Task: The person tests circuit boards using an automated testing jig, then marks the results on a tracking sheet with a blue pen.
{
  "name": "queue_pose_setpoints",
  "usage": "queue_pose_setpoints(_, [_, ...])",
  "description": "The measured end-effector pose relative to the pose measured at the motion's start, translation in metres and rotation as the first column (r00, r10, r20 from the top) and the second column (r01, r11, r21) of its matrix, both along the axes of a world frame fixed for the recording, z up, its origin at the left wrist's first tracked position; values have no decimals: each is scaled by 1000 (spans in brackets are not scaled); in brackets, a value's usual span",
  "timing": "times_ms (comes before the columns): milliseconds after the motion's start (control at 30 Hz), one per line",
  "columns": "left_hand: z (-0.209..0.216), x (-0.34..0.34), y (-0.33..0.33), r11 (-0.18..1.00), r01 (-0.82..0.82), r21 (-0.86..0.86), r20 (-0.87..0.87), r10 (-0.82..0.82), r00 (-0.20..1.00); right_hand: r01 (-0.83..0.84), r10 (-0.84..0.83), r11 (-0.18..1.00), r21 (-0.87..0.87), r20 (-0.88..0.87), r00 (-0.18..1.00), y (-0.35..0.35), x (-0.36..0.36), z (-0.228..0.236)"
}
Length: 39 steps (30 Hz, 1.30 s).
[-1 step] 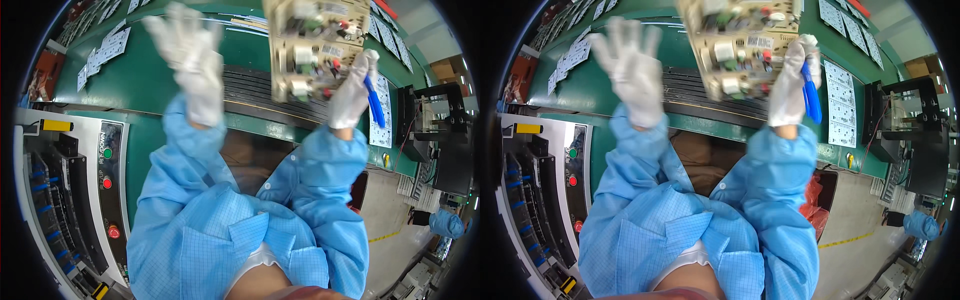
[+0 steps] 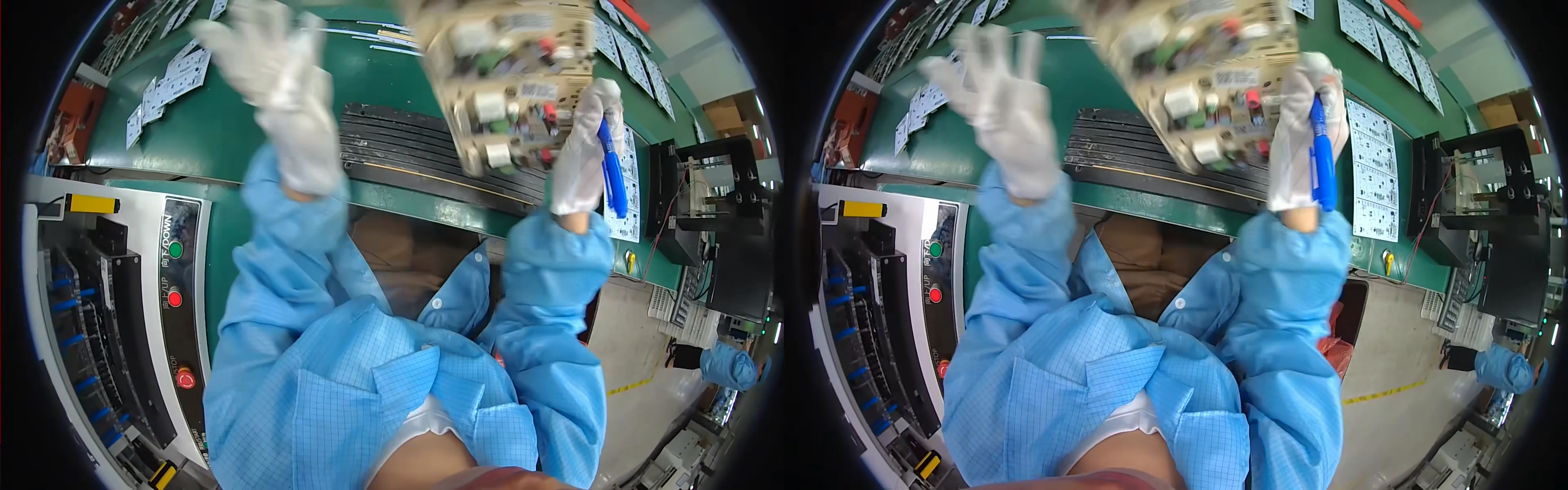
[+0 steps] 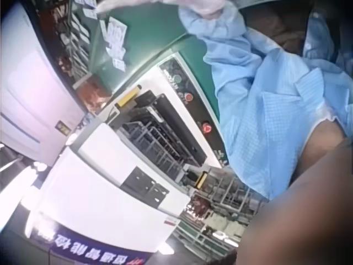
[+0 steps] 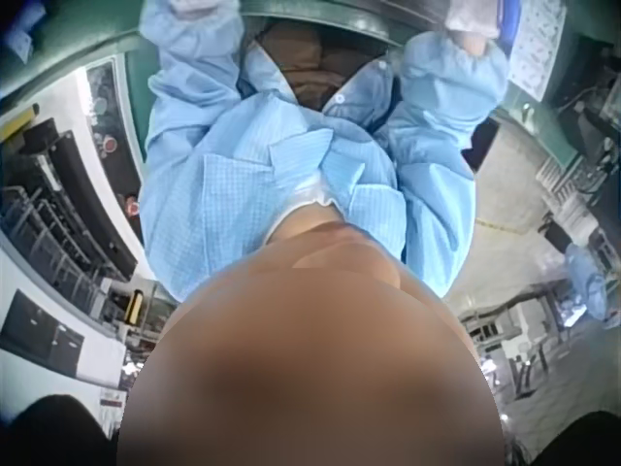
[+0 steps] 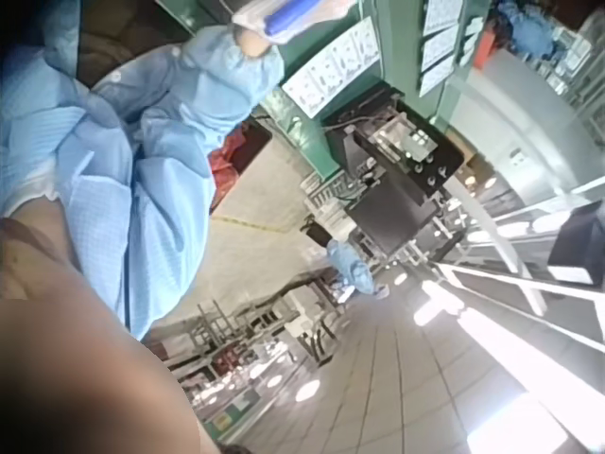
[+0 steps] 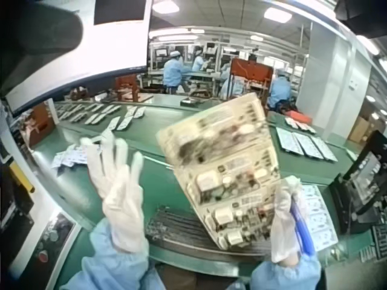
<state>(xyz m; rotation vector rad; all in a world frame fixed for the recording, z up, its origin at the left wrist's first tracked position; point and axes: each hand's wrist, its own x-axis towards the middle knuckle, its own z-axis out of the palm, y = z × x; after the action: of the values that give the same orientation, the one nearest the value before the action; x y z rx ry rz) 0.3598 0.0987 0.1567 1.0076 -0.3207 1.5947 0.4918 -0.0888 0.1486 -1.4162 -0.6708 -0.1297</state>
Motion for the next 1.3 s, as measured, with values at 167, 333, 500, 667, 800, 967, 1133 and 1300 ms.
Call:
queue_pose_setpoints(167, [38, -22, 31, 569, -11, 822, -439, 647, 623, 286, 470, 685, -670, 707, 528, -15, -14, 28])
queue_pose_setpoints(333, [24, -35, 0, 241, 501, 831, -368, 914, 170, 162, 595, 669, -725, 653, 468, -6, -31, 33])
queue_pose_setpoints(500, [16, -43, -5, 184, 433, 882, -331, 898, 291, 222, 597, 575, -787, 590, 543, -19, -23, 38])
queue_pose_setpoints(667, [5, 31, 51, 364, 737, 570, -691, 698, 190, 391, 507, 450, -803, 590, 628, 19, 29, 12])
queue_pose_setpoints(800, [-34, 58, 132, 439, 797, 414, -823, 554, 123, 237, 370, 693, -681, 618, 694, 18, 75, -19])
queue_pose_setpoints(967, [-20, 36, 238, 701, 484, 523, -772, 631, -81, 203, 192, 734, -649, 484, 854, -19, 86, -1])
queue_pose_setpoints(1133, [-12, 80, 297, 350, 351, 869, -249, 920, -302, -274, 189, 893, -357, -256, 948, -15, 57, 54])
queue_pose_setpoints(1300, [-61, 93, 332, 538, 287, 793, -464, 838, -288, -307, 196, 827, -471, -270, 943, 33, 56, 79])
